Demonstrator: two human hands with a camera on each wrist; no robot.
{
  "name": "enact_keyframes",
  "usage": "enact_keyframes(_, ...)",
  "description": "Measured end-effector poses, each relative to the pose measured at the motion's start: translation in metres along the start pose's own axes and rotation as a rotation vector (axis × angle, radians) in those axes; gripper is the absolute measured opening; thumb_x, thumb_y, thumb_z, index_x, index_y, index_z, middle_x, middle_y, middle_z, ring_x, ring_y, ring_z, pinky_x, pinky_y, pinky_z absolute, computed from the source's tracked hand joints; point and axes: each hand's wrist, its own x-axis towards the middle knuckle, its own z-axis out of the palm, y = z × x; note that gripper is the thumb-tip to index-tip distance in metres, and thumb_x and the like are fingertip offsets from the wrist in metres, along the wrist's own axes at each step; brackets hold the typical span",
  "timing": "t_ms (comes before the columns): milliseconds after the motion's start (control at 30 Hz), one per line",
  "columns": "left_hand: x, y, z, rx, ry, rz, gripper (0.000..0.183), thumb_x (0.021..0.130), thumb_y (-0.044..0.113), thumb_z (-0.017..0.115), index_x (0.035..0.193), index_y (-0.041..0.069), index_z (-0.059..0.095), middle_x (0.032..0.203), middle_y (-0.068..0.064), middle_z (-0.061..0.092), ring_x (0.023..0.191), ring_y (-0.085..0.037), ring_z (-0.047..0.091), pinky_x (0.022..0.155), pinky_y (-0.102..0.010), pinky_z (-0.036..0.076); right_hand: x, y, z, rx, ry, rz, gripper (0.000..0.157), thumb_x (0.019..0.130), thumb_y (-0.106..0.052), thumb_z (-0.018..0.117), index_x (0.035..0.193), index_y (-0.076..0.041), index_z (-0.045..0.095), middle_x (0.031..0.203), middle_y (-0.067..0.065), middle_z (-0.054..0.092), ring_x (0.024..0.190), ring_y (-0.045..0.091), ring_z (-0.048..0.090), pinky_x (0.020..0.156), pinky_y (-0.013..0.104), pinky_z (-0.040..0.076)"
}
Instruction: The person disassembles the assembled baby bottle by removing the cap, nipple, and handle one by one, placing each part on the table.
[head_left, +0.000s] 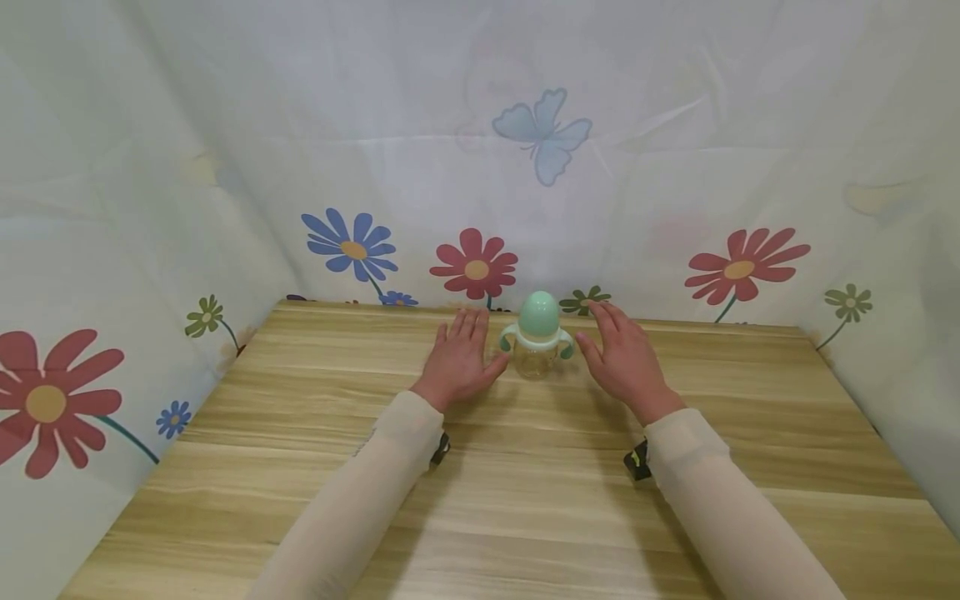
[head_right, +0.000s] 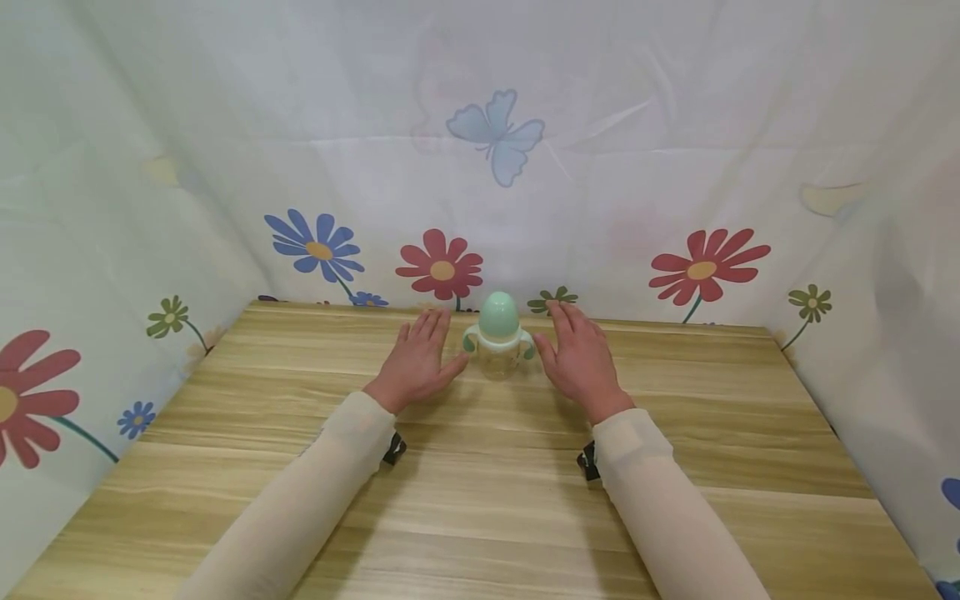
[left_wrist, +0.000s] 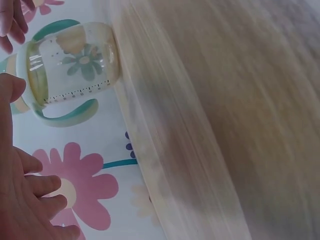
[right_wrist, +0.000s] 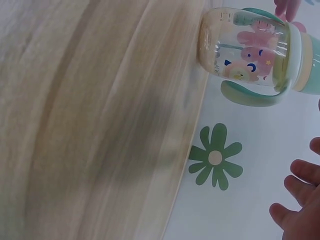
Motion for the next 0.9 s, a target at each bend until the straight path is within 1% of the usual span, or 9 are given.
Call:
enact_keyframes(300,0.003,0.005,0.0,-0.001,-0.003,0.012,0.083,0.096,0.06,0.038,0.154,0.005,0.015,0.159,-0.015,0.024,0.15,-0.033,0.016,0.118,-0.057,0.02,0.0,-0.002,0.0,0.017,0.015,-0.024,0.059,0.1,-0.038,0.05,0.147,-0.006,0.035,0.148,0.021,0.04,0.134,0.041,0.041,0.111,0.057,0.033)
enact_keyframes(467,0.005,0.008,0.0,-0.013,-0.004,0.003,0.082,0.096,0.057,0.041,0.154,0.005,0.016,0.159,-0.016,0.024,0.149,-0.034,0.018,0.118,-0.054,0.022,0.002,-0.004,0.001,0.014,0.027,-0.033,0.06,0.099,-0.038,0.05,0.147,-0.005,0.036,0.147,0.022,0.04,0.133,0.042,0.042,0.109,0.058,0.034)
enact_keyframes(700,0.005,0.012,-0.001,-0.05,0.003,0.0,0.082,0.095,0.055,0.045,0.154,0.004,0.018,0.159,-0.017,0.025,0.148,-0.035,0.021,0.118,-0.053,0.025,0.003,-0.007,0.002,0.023,0.037,-0.042,0.06,0.099,-0.038,0.051,0.146,-0.004,0.036,0.147,0.021,0.041,0.132,0.042,0.043,0.109,0.058,0.034)
enact_keyframes(900,0.007,0.015,-0.001,-0.048,0.005,0.004,0.082,0.096,0.057,0.042,0.154,0.004,0.018,0.159,-0.016,0.025,0.148,-0.035,0.021,0.118,-0.052,0.025,0.005,-0.01,0.005,0.03,0.057,-0.053,0.059,0.099,-0.039,0.051,0.146,-0.005,0.037,0.146,0.02,0.042,0.132,0.041,0.043,0.109,0.057,0.035)
